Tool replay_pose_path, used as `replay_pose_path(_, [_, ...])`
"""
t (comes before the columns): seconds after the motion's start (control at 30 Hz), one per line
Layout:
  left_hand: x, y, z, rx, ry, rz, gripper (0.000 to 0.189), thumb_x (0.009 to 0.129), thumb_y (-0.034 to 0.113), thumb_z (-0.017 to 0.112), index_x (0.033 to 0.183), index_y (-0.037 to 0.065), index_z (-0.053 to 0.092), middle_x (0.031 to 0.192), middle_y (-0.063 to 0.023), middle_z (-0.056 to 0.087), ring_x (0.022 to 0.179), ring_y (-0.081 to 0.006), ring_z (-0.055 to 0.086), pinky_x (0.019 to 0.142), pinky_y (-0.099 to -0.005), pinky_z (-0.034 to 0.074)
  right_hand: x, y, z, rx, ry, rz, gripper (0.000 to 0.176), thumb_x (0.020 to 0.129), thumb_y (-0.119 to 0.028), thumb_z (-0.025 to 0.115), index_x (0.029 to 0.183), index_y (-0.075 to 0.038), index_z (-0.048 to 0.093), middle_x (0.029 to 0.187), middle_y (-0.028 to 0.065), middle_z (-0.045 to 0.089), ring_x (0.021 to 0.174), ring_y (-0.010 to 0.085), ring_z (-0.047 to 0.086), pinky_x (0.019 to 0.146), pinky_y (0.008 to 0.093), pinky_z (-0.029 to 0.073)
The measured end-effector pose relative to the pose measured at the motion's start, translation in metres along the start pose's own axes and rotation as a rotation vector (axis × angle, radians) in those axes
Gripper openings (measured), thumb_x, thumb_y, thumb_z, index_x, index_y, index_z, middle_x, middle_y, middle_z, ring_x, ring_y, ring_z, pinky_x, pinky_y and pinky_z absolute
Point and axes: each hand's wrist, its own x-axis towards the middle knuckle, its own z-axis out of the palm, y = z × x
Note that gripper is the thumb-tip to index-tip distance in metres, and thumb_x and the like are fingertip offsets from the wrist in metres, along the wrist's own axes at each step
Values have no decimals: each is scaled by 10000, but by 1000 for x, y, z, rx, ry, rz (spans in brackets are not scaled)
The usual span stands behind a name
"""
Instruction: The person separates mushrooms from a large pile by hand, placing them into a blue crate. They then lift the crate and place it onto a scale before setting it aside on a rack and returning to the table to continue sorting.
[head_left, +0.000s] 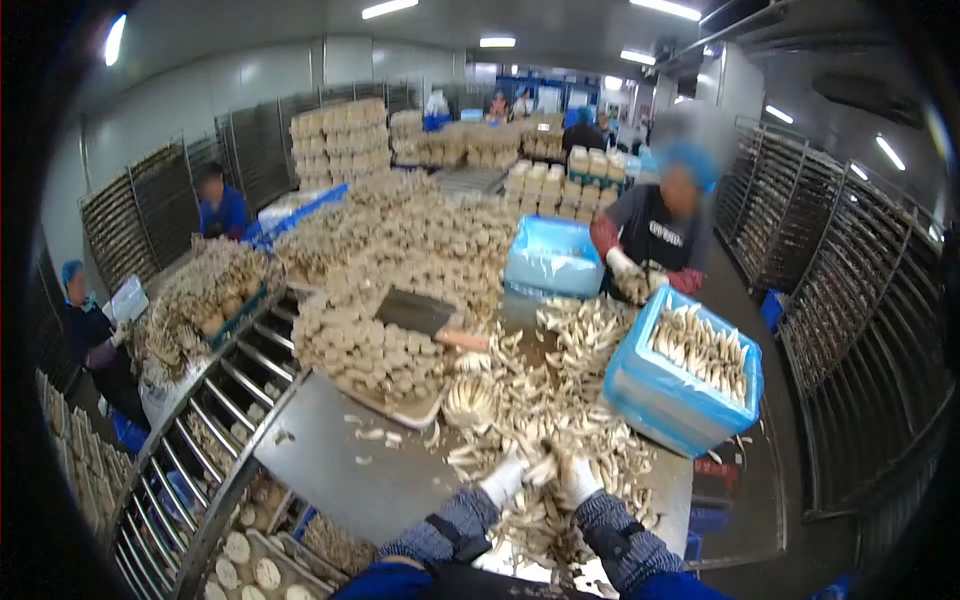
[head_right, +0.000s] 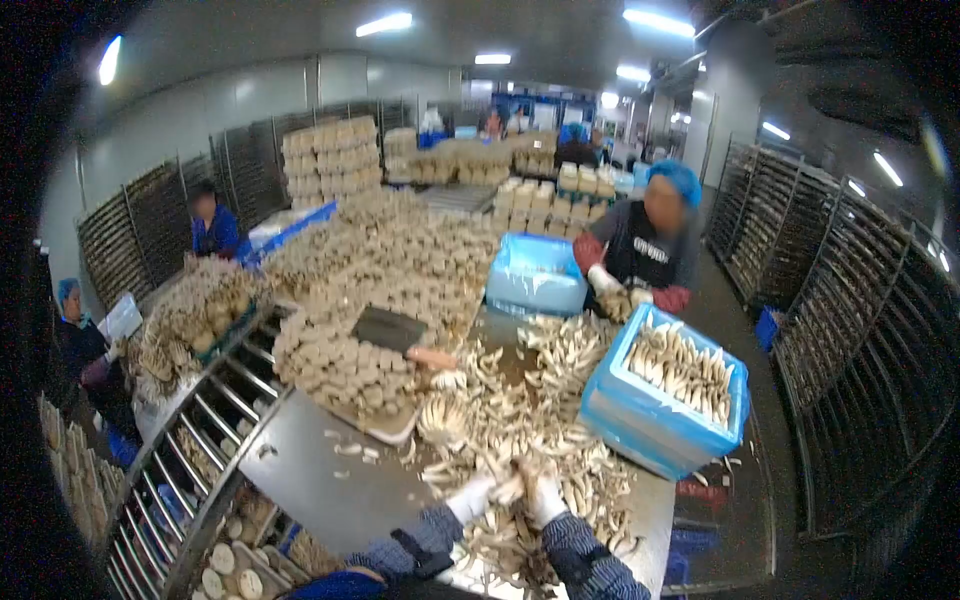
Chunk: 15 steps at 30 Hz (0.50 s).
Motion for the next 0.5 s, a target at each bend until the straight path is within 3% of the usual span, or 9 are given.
replay_pose_path(0.03, [-9,28,55,69,502,-149,262,946,278,582,1095,67,623,786,-5,582,676,-99,558,611,-249,492,-1,-42,-1,719,-9,376,376,853,-38,566,1225,15,556,1083,215,665,962,292,660,830,372,553])
replay_pose_path(0.07, [-7,3,-12,70,137,-118,551,906,357,622,1357,63,506,985,-72,665,853,-166,640,746,-304,550,3,-13,-2,331,51,247,456,804,-4,602,1256,5,541,1091,217,665,976,288,659,853,384,551])
replay_pose_path(0.1, [-11,44,42,396,533,-170,764,876,386,650,1483,49,332,1218,-159,609,1069,-227,612,871,-368,545,4,17,-3,-57,76,111,545,755,30,639,1287,-5,525,1098,219,664,990,285,659,875,395,550])
replay_pose_path(0.13, [-6,44,37,742,444,-14,778,878,393,660,1474,29,318,1314,-205,522,1170,-240,549,899,-399,535,2,-2,-5,-462,128,-121,585,709,49,665,1277,-13,541,1091,203,670,980,281,662,856,398,557])
replay_pose_path(0.17, [-3,18,2,847,537,-287,764,868,361,674,1458,20,327,1311,-217,478,1137,-230,530,891,-402,531,4,-33,-4,-848,150,-370,626,662,67,691,1268,-21,556,1083,188,675,969,278,665,837,402,564])
replay_pose_path(0.23, [16,-19,-50,1451,75,-549,496,860,312,638,1236,1,553,1112,-253,631,909,-328,646,739,-393,545,9,-64,3,-955,36,-515,513,701,53,663,1204,-31,607,1036,155,680,931,246,666,761,365,568])
replay_pose_path(0.3, [18,51,38,1509,119,-446,478,824,334,630,1188,28,574,971,-217,677,855,-355,660,750,-409,531,23,18,8,-149,-91,288,349,766,-2,634,1115,-18,647,1062,151,666,963,229,644,820,351,541])
replay_pose_path(0.37, [20,57,40,1476,255,-411,514,820,389,632,1202,49,580,964,-181,695,864,-323,674,766,-407,532,37,23,7,686,145,568,248,835,-76,599,1066,-1,648,972,146,679,879,203,648,779,319,544])
replay_pose_path(0.5, [22,103,6,1372,986,-96,586,831,401,681,1272,35,559,1070,-187,676,943,-295,663,818,-391,517,63,-14,-17,673,330,497,227,914,-192,585,974,22,629,758,103,650,607,202,630,583,303,541])
